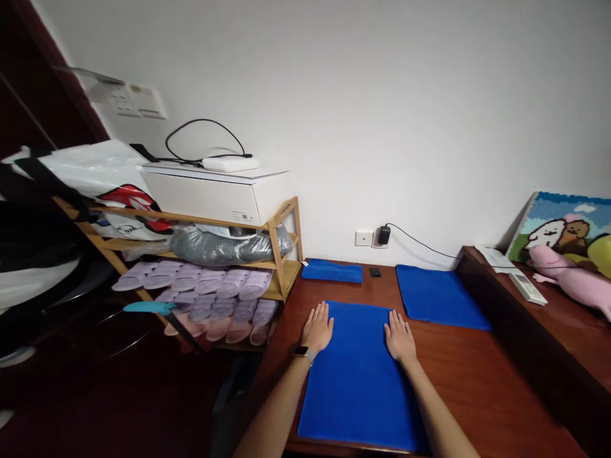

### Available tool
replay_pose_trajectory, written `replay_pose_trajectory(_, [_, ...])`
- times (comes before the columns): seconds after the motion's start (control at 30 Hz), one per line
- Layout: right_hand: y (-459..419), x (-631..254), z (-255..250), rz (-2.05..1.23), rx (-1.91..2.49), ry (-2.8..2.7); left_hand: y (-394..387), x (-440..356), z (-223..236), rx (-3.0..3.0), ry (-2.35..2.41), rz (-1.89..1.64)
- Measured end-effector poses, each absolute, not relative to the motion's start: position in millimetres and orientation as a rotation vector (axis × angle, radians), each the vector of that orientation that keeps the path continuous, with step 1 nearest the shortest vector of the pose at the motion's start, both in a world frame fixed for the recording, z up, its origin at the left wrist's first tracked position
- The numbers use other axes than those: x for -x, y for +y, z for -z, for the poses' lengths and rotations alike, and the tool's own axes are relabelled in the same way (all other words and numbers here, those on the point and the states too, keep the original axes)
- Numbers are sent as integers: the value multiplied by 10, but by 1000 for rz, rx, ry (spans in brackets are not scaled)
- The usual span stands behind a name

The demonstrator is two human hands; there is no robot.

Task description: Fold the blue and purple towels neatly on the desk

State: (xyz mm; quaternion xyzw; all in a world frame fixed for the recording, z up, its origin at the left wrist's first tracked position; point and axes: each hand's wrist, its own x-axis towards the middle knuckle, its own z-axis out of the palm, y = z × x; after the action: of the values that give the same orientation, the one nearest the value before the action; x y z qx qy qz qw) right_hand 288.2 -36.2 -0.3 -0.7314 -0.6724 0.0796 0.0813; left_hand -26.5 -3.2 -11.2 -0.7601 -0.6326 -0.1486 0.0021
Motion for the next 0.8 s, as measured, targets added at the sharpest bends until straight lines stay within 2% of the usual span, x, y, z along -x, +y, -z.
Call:
replay_pose_trajectory(0.17, [-458, -2672, -182, -231, 2146, -2011, -126, 101, -2, 2407, -1933, 480])
replay_pose_trajectory(0.4, [-702, -2003, -86, -225, 1850, -2164, -473, -598, 188, 2630, -1639, 541])
replay_pose_trajectory(0.6, [-770, -2433, -73, -247, 2012, -2159, -570, -183, 216, 2521, -1788, 514])
replay_pose_trajectory(0.8, [-824, -2767, -229, -312, 2160, -2039, -744, 400, 15, 2486, -1850, 434])
